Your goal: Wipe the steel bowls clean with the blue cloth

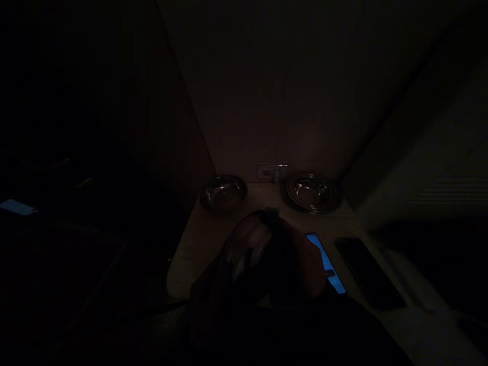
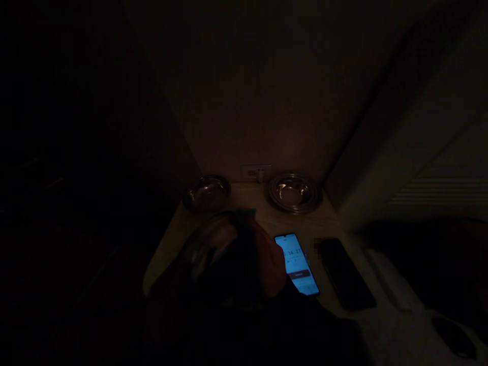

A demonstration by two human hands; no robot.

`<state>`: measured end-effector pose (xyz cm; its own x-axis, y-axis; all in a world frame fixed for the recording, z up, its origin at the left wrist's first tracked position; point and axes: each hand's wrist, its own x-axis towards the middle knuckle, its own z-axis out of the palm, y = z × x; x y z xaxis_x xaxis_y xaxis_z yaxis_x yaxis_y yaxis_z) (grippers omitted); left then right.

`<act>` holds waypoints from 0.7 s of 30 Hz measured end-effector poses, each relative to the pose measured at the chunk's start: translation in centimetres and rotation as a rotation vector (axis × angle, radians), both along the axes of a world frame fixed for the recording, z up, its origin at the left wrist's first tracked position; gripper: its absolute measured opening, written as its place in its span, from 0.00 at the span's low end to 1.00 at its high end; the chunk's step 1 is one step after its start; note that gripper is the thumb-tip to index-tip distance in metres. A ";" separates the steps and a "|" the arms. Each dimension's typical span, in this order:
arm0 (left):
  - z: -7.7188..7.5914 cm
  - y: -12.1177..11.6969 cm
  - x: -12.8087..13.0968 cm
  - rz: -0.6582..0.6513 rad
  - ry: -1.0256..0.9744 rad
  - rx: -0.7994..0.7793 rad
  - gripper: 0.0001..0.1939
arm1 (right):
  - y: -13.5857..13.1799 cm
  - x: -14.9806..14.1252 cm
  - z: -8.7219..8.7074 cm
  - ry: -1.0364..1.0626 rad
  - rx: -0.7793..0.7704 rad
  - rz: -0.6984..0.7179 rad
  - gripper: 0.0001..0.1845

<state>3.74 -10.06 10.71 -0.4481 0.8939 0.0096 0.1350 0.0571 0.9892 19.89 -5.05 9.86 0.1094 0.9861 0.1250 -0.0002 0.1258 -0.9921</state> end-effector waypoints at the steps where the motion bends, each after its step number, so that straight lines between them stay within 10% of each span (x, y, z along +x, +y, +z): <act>1: 0.1 -0.1 0.0 -0.006 0.006 0.001 0.18 | 0.0 0.0 -0.1 -0.010 0.015 0.006 0.25; 21: 1.0 -1.4 0.2 -0.100 0.041 -0.074 0.15 | -1.0 -0.1 0.1 -0.382 0.404 0.067 0.20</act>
